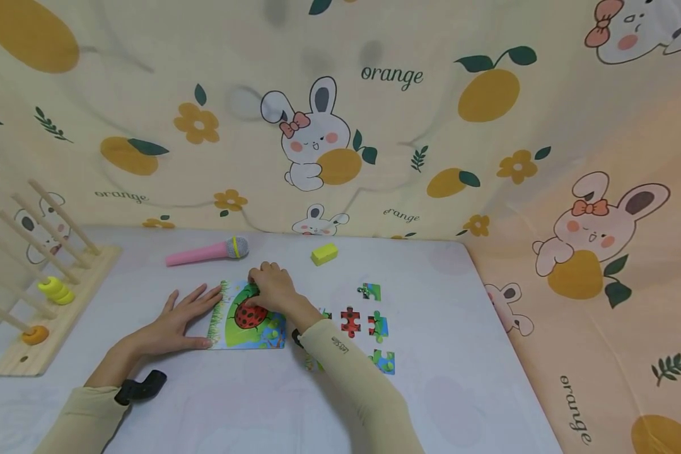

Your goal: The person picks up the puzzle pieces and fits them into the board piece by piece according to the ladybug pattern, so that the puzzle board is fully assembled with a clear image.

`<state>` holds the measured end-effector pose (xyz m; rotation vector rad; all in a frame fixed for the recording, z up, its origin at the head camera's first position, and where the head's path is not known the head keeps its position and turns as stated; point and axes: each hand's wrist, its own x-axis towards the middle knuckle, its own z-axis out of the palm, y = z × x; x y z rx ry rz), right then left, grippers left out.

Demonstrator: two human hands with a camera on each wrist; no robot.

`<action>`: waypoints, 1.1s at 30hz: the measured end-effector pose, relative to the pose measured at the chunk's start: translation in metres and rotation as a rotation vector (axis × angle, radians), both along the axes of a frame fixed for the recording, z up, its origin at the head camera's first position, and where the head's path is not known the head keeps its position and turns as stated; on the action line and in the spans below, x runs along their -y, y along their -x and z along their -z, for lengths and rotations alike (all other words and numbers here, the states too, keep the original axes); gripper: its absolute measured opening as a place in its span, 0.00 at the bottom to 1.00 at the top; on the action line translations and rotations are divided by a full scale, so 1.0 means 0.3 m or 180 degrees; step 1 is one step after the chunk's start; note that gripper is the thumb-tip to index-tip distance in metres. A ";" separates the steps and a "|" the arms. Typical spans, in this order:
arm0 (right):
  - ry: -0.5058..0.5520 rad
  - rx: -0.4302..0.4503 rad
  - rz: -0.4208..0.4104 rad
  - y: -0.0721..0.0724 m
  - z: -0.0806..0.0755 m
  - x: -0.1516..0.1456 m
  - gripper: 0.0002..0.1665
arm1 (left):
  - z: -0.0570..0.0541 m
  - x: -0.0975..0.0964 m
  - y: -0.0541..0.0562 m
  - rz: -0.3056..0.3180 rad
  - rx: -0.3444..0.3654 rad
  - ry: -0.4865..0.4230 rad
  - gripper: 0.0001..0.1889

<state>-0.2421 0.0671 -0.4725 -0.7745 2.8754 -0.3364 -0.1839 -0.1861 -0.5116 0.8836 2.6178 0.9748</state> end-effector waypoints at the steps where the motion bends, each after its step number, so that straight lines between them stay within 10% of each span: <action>1: -0.0012 -0.0001 -0.0001 0.000 0.000 -0.001 0.28 | 0.000 -0.001 0.001 -0.0002 0.0007 0.0007 0.52; 22: -0.0055 -0.0071 -0.0050 0.000 0.009 -0.003 0.29 | -0.001 0.000 0.002 0.0008 0.0033 0.0024 0.52; 33: -0.0685 0.0024 -0.0542 -0.143 -0.047 -0.052 0.45 | 0.006 0.002 0.001 0.0046 -0.0050 -0.0039 0.51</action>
